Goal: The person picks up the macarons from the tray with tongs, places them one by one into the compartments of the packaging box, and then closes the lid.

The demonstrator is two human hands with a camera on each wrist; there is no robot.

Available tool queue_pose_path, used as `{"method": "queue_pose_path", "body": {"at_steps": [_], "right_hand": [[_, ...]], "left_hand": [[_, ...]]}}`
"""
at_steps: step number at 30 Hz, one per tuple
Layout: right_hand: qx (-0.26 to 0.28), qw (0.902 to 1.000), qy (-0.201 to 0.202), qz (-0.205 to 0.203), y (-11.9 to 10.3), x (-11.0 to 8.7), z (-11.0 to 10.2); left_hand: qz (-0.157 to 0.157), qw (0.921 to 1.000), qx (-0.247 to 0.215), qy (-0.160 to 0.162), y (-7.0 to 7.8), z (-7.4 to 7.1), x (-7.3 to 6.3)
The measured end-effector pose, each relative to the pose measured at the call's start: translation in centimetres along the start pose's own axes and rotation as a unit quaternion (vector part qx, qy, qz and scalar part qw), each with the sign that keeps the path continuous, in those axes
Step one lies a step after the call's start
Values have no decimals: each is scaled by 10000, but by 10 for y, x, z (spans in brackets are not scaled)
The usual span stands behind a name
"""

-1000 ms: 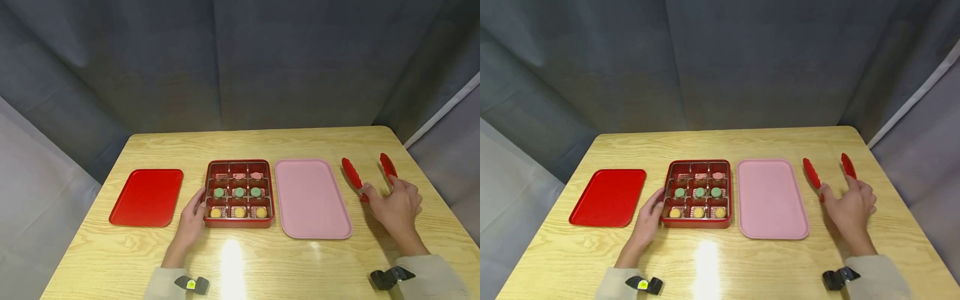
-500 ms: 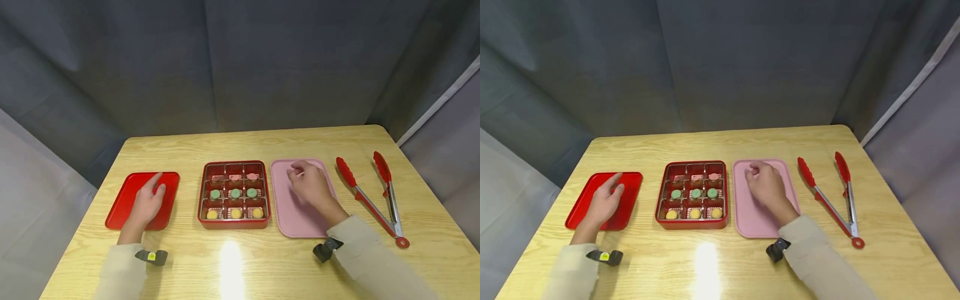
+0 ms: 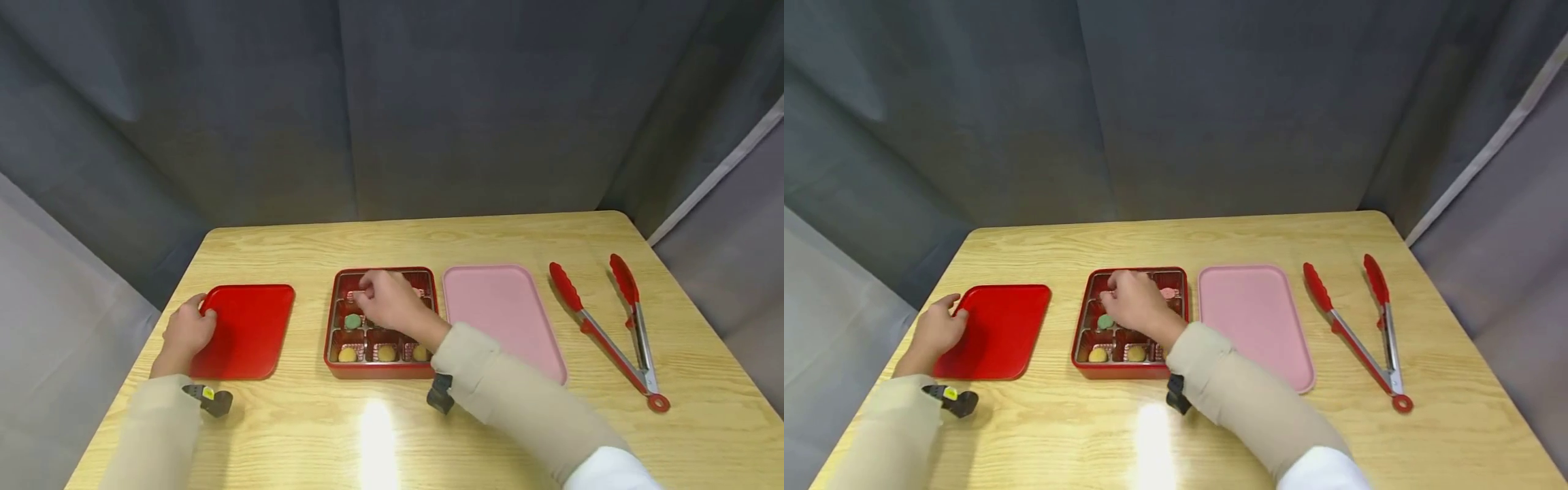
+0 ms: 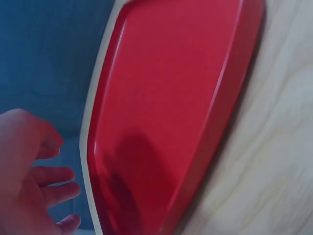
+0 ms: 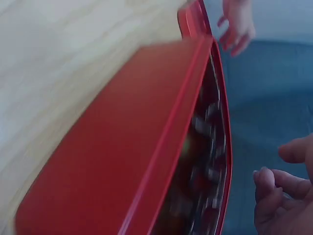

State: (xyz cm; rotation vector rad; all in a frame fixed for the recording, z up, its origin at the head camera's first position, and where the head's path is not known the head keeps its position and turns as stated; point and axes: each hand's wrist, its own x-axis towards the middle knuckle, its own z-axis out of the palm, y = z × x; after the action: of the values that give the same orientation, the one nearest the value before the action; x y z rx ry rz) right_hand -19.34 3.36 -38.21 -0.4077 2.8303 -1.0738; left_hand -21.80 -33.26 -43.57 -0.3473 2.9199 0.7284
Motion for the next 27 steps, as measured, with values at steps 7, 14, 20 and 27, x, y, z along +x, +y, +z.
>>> {"method": "queue_pose_path", "body": {"at_steps": [7, 14, 20, 27], "right_hand": [[-582, 9945, -567, -660, -42, 19, 40], [-839, 9850, -1339, -697, -71, 28, 82], [-1348, 9768, -1626, -353, -83, 35, 111], [-1710, 9712, -1650, -162, -88, 43, 129]], "left_hand": [[-306, 9981, 395, -350, -18, -11, 4], [-707, 9945, 362, -676, -27, -8, 8], [-630, 9957, 341, -590, -30, -5, 12], [-565, 9966, 398, -449, -27, -3, 16]]}}
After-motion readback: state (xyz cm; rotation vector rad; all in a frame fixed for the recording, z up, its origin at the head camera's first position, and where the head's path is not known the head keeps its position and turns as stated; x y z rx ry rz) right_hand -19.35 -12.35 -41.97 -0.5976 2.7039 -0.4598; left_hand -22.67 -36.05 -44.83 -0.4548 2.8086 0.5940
